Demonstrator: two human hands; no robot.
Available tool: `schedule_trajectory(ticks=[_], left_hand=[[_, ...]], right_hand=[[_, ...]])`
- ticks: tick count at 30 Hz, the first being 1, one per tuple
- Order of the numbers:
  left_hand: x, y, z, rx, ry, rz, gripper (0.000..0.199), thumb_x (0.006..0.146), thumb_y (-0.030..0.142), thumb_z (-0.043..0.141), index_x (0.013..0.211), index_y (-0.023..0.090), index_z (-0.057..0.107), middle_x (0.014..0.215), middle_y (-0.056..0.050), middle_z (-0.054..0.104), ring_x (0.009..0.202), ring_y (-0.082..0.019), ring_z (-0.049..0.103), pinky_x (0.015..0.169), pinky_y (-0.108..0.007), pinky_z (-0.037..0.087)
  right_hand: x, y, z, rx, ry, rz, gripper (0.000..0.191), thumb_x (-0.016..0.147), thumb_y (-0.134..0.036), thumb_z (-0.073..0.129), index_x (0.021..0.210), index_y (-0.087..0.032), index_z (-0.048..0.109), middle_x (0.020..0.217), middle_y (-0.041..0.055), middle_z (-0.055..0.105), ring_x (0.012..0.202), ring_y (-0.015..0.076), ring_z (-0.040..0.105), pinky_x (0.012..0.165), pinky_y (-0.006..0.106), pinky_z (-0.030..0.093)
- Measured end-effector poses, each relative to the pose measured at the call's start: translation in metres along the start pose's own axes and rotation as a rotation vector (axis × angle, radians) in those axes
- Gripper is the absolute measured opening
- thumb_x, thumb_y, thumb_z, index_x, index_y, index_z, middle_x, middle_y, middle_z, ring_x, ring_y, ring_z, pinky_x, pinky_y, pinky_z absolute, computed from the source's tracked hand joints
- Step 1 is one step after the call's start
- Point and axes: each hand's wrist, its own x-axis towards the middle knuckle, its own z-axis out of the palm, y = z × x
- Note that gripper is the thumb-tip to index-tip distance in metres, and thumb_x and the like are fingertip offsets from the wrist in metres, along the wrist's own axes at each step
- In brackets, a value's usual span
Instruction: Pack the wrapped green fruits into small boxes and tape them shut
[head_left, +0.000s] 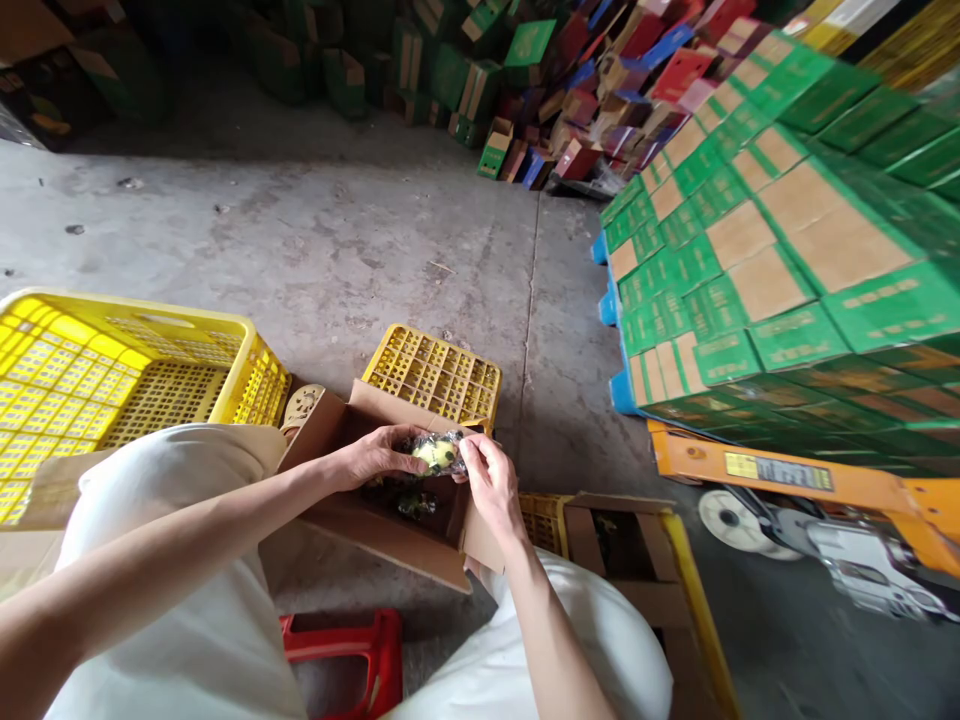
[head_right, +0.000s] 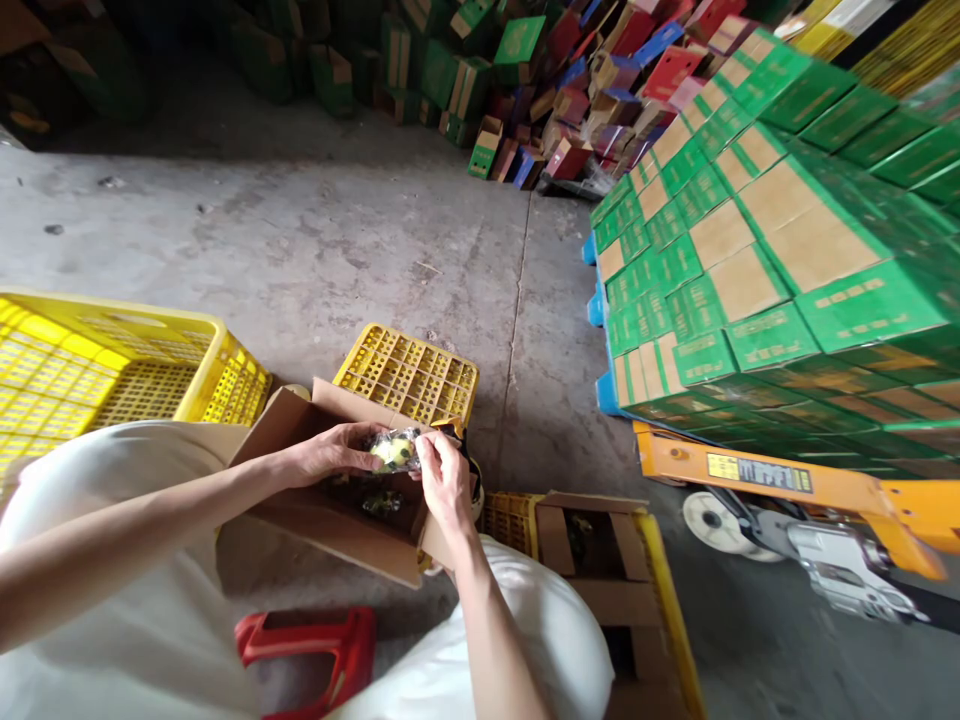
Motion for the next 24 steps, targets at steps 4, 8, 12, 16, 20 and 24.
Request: schedule_trajectory(ticks=[4,8,12,16,20,24], left_hand=[[0.001,-0.001,0.000,0.337,0.002,0.128,0.079,0.064,0.037,0.103,0.136,0.020,0.074,0.128,-0.008,0.079,0.122,-0.033,0.069,0.106,-0.040,0.051],[0.003,-0.006,0.000,0.667,0.023,0.199,0.063,0.063,0.031,0.098,0.121,0.018,0.077,0.109,-0.003,0.080,0.103,-0.029,0.071,0.093,-0.034,0.053],[0.004,-0.010,-0.001,0.631,0.004,0.270,0.048,0.067,0.024,0.092,0.111,0.020,0.073,0.098,0.001,0.077,0.092,-0.022,0.068,0.085,-0.029,0.051],[0.004,-0.012,-0.001,0.500,-0.052,0.319,0.047,0.070,0.018,0.089,0.114,0.019,0.071,0.107,-0.003,0.077,0.095,-0.021,0.068,0.088,-0.030,0.052],[0.004,-0.012,0.000,0.471,-0.048,0.360,0.042,0.074,0.019,0.089,0.112,0.018,0.072,0.107,-0.005,0.075,0.095,-0.021,0.067,0.091,-0.032,0.051],[0.004,-0.012,0.000,0.461,-0.046,0.346,0.044,0.072,0.016,0.089,0.113,0.018,0.073,0.106,-0.004,0.075,0.096,-0.021,0.067,0.092,-0.032,0.051]], right_hand=[[-0.004,-0.004,0.001,-0.015,-0.084,-0.051,0.039,0.105,-0.055,0.057,0.087,-0.023,0.069,0.077,0.0016,0.069,0.067,0.0173,0.065,0.063,0.025,0.056],[-0.009,-0.008,0.005,-0.020,-0.192,-0.083,0.041,0.105,-0.057,0.060,0.089,-0.022,0.072,0.076,0.0011,0.070,0.067,0.0168,0.064,0.065,0.026,0.054],[-0.011,-0.009,0.006,0.073,-0.211,-0.012,0.047,0.106,-0.064,0.055,0.096,-0.023,0.077,0.078,0.0029,0.074,0.071,0.0197,0.071,0.066,0.028,0.058],[-0.009,-0.006,0.005,0.087,-0.151,0.014,0.044,0.105,-0.063,0.058,0.099,-0.023,0.078,0.085,0.0052,0.078,0.077,0.0221,0.075,0.071,0.030,0.062],[-0.007,-0.001,0.005,0.054,-0.104,0.031,0.040,0.105,-0.059,0.059,0.098,-0.023,0.077,0.087,0.0063,0.079,0.079,0.0235,0.076,0.072,0.032,0.062],[-0.006,0.002,0.005,0.032,-0.100,0.029,0.041,0.105,-0.058,0.059,0.096,-0.023,0.076,0.085,0.0063,0.079,0.077,0.0235,0.075,0.071,0.032,0.061]])
